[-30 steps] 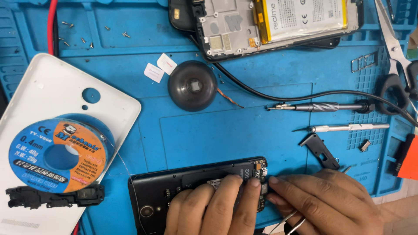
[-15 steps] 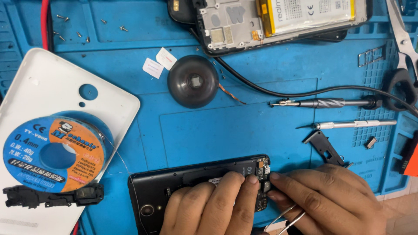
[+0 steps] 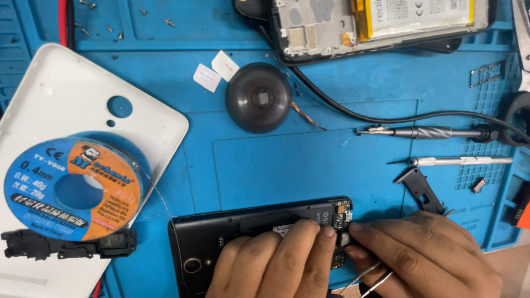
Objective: The person repairs a disassembled smartphone at a workbench. They use a soldering iron to solder a component on the phone's exposed board, then use tweezers and a screwdriver to work on the phone, place an orange pad on its back, and continue manipulating small parts on the board.
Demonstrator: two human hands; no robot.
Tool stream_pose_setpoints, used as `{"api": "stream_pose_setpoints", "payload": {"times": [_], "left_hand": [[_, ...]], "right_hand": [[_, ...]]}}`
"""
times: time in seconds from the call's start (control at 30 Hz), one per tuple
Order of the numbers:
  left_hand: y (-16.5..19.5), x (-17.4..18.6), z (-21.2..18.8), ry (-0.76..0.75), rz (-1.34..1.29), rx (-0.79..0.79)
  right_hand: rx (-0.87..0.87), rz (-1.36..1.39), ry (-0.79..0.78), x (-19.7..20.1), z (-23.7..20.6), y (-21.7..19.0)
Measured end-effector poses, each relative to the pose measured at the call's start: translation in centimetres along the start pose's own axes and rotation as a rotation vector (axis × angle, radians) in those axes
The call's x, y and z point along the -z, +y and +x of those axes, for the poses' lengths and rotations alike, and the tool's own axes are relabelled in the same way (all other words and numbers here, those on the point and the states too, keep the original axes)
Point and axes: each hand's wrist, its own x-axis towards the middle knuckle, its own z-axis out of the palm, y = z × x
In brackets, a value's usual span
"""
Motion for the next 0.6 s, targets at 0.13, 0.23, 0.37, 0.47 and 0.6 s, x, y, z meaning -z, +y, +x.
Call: {"api": "stream_pose_setpoints", "payload": {"times": [0.13,0.23,0.37,0.47,0.6], "left_hand": [[-0.18,-0.10,-0.04,0.026,-0.003,-0.005],[-0.39,-0.29,-0.08,0.050,0.034,-0.029],[-0.15,-0.62,-0.07,0.068,0.002,0.019],[0.08,-0.87,-0.05,0.074,-0.030,0.061],[-0.19,-0.81,-0.25,0.066,-0.019,0.032]], "right_hand": [[-0.046,-0.016,-0.051,0.25,-0.27,-0.15],[-0.075,-0.053,-0.089,0.44,-0.47,-0.35],[-0.113,-0.015,-0.149,0.61,-0.60,-0.20],[-0.133,-0.032,-0.147,0.67,-0.76,-0.22],[-0.158,-0.020,-0.164,0.69,-0.88,-0.33]]}}
